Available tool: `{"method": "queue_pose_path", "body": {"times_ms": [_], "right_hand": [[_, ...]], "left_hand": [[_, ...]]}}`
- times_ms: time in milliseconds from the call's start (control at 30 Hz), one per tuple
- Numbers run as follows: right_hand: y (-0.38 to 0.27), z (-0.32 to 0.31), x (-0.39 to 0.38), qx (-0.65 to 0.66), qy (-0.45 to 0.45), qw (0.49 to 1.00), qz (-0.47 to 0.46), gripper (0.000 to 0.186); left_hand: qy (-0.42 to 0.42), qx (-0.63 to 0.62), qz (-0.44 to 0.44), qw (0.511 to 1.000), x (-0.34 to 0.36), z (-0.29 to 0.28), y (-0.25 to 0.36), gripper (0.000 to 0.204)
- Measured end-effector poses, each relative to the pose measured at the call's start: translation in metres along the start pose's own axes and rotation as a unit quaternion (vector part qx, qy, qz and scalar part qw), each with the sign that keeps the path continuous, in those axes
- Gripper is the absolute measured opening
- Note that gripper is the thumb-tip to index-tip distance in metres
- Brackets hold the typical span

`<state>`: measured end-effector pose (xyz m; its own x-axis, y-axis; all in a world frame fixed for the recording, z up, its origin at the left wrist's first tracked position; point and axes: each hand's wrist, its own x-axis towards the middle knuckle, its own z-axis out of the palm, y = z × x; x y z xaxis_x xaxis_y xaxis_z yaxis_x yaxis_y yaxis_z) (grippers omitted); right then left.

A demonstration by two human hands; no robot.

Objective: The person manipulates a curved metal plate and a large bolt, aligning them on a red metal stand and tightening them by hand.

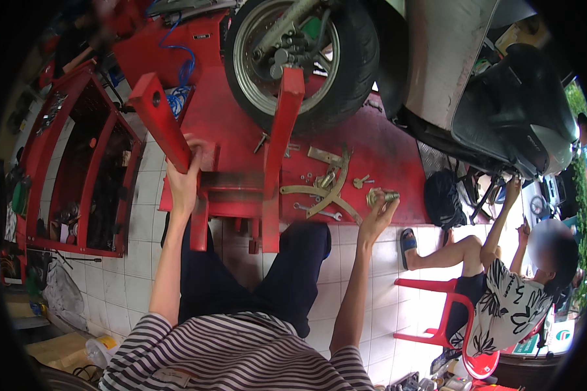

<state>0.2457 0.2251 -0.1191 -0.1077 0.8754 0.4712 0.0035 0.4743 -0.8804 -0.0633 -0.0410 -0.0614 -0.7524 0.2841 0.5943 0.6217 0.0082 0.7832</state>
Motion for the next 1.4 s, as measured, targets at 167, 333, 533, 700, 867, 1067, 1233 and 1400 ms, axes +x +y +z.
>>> {"method": "queue_pose_path", "body": {"times_ms": [167,333,533,700,867,1067,1233,1400], "right_hand": [[-0.060,0.004,-0.010,0.135,-0.014,0.974,0.179,0.034],[-0.104,0.026,-0.009,0.226,-0.111,0.946,0.206,0.037],[-0.160,0.048,-0.001,0.197,-0.197,0.937,0.208,0.039],[-0.183,0.061,0.005,0.282,-0.211,0.915,0.198,0.031],[-0.216,0.064,0.029,0.125,-0.296,0.932,0.169,0.026],[-0.249,0.070,0.052,-0.123,-0.316,0.940,-0.026,0.024],[-0.249,0.071,0.048,-0.141,-0.252,0.933,-0.215,0.016],[-0.260,0.063,0.043,-0.128,-0.213,0.930,-0.271,0.022]], "left_hand": [[0.204,0.004,0.223,0.953,-0.041,-0.004,0.039,0.064],[-0.060,-0.095,0.103,0.988,0.000,0.056,0.119,0.090],[-0.185,-0.185,-0.058,0.963,0.045,0.106,0.140,0.034],[-0.173,-0.203,0.066,0.961,0.048,0.107,0.133,0.022],[-0.217,-0.189,0.065,0.955,0.050,0.106,0.126,0.037],[-0.234,-0.204,0.052,0.949,0.043,0.098,0.124,0.043],[-0.226,-0.219,0.056,0.947,0.038,0.094,0.120,0.043],[-0.202,-0.209,0.100,0.952,0.025,0.086,0.131,0.043]]}}
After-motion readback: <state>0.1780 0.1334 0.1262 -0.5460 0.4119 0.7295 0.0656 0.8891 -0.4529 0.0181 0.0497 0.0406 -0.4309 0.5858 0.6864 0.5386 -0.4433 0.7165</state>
